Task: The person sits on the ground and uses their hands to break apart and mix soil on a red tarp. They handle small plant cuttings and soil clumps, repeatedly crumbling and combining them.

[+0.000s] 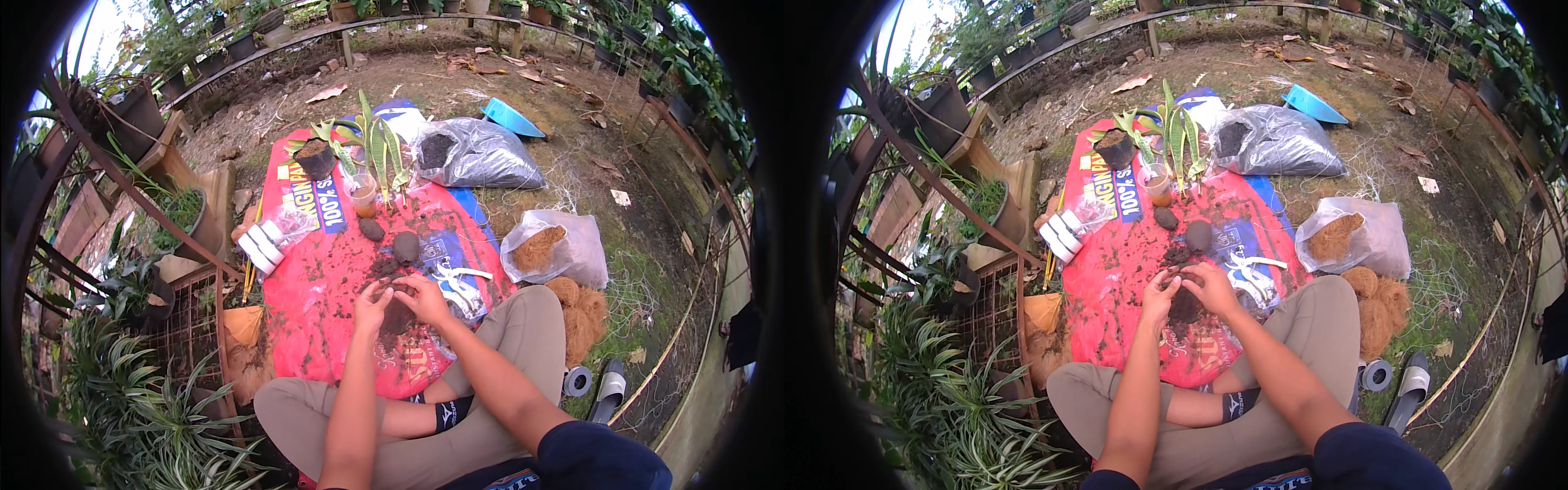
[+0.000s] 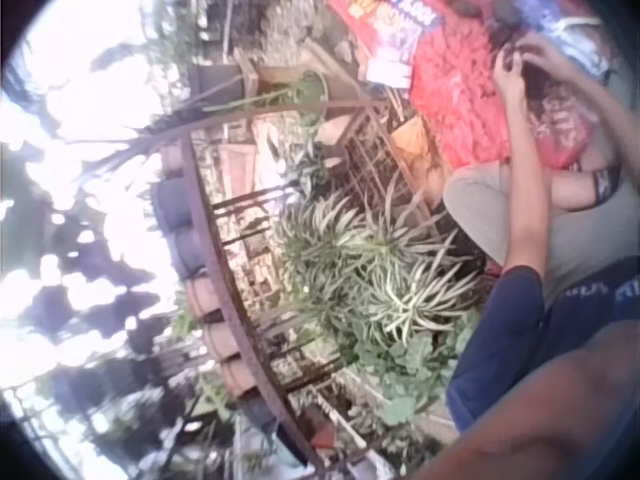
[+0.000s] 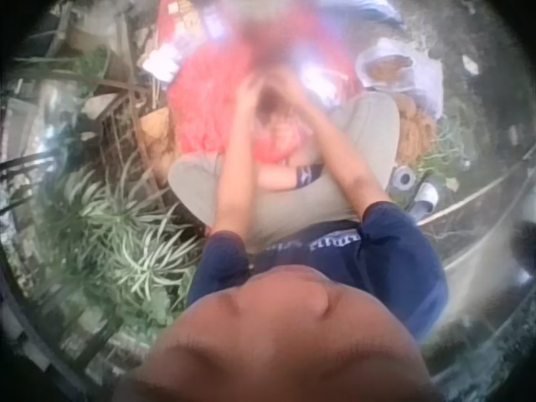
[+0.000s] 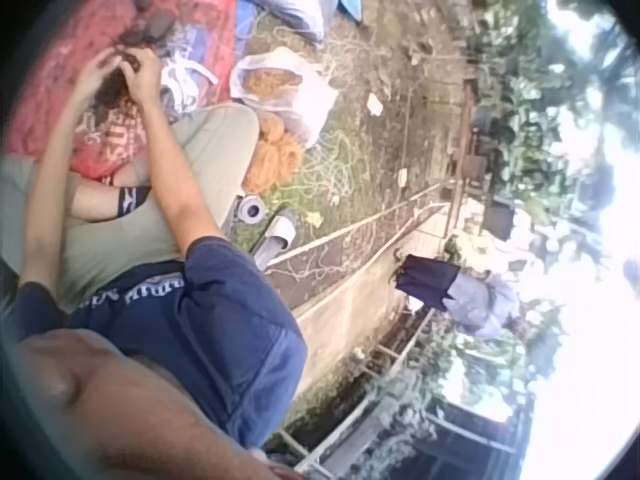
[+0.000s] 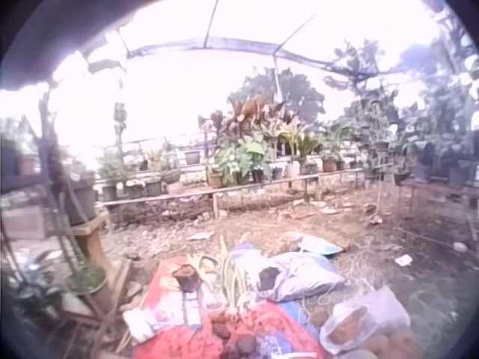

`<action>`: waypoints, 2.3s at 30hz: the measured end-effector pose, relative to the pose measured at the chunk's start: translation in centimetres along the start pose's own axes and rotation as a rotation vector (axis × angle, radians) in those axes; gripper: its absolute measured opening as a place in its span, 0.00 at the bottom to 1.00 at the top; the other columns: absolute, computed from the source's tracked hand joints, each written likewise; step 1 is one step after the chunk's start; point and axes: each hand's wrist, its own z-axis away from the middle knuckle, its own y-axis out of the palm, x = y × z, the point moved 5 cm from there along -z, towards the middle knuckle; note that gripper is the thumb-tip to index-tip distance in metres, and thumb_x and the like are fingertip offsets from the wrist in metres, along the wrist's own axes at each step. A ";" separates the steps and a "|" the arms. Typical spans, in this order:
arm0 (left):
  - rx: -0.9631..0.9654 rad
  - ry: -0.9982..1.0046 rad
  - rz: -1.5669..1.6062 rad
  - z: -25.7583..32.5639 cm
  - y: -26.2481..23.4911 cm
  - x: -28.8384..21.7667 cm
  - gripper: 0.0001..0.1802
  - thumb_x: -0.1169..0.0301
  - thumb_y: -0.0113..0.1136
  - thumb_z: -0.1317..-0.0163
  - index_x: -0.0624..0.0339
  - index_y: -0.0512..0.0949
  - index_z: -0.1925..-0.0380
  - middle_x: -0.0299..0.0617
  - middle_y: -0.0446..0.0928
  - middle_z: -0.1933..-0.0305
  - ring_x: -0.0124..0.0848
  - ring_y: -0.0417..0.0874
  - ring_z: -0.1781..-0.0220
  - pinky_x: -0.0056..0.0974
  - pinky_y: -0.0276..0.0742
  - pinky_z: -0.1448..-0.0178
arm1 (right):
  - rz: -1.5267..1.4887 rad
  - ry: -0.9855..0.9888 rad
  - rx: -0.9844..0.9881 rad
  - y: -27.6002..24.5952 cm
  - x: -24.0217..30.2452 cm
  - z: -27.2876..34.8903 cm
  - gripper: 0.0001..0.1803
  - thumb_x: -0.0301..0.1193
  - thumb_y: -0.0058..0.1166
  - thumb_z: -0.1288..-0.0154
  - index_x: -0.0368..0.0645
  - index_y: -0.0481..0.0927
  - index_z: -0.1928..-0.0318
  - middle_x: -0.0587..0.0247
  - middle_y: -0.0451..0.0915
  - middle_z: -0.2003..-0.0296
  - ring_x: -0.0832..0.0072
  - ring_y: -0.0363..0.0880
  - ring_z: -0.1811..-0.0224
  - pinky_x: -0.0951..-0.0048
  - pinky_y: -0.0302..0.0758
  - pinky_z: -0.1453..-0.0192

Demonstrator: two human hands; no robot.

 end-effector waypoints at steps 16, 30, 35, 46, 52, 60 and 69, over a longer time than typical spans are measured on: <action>-0.040 -0.061 -0.002 -2.3 -0.4 1.4 0.15 0.64 0.68 0.22 0.54 0.87 0.40 0.27 0.87 0.53 0.16 0.77 0.61 0.26 0.72 0.57 | -0.013 0.111 -0.132 0.4 -5.3 -1.6 0.14 0.35 0.72 0.30 0.38 0.91 0.53 0.55 0.87 0.63 0.61 0.86 0.65 0.63 0.80 0.58; -0.004 -0.117 0.119 -2.4 -0.6 1.9 0.22 0.72 0.74 0.29 0.63 0.82 0.37 0.39 0.88 0.46 0.25 0.87 0.43 0.30 0.81 0.37 | 0.025 -0.018 0.057 0.6 -0.6 -2.4 0.15 0.27 0.73 0.35 0.42 0.91 0.47 0.62 0.86 0.58 0.73 0.81 0.67 0.69 0.79 0.61; 0.000 -0.087 0.050 -2.2 -1.8 1.6 0.23 0.71 0.76 0.30 0.63 0.82 0.38 0.38 0.87 0.47 0.26 0.86 0.43 0.32 0.80 0.36 | 0.013 -0.083 0.030 0.7 1.1 -2.7 0.11 0.24 0.77 0.42 0.40 0.90 0.58 0.60 0.83 0.66 0.66 0.83 0.67 0.66 0.79 0.61; 0.083 -0.112 -0.376 -3.8 -1.5 0.6 0.22 0.56 0.72 0.26 0.65 0.87 0.46 0.42 0.90 0.54 0.28 0.86 0.49 0.37 0.80 0.42 | 0.005 -0.037 -0.061 0.3 0.5 -2.5 0.08 0.19 0.76 0.42 0.32 0.87 0.64 0.58 0.79 0.72 0.71 0.77 0.73 0.67 0.73 0.67; 0.072 -0.279 -0.503 -3.3 -3.0 1.6 0.22 0.52 0.69 0.24 0.61 0.91 0.49 0.45 0.91 0.52 0.31 0.88 0.47 0.41 0.80 0.38 | 0.097 -0.207 0.023 2.2 1.1 -2.5 0.10 0.19 0.73 0.42 0.33 0.87 0.60 0.56 0.78 0.69 0.64 0.78 0.71 0.62 0.74 0.64; -0.208 -0.023 -0.547 -1.9 -4.3 4.2 0.14 0.63 0.81 0.37 0.60 0.94 0.56 0.50 0.82 0.38 0.39 0.86 0.42 0.41 0.81 0.37 | 0.106 -0.116 0.191 3.1 0.8 -2.2 0.16 0.21 0.75 0.44 0.38 0.86 0.55 0.58 0.79 0.63 0.66 0.79 0.69 0.63 0.77 0.62; -0.192 -0.023 -0.479 -2.0 -4.2 2.8 0.16 0.58 0.85 0.42 0.55 0.95 0.59 0.53 0.77 0.30 0.44 0.79 0.28 0.46 0.75 0.27 | 0.048 -0.163 0.169 2.0 0.9 -2.1 0.19 0.21 0.74 0.41 0.41 0.90 0.48 0.60 0.84 0.61 0.68 0.81 0.69 0.65 0.78 0.62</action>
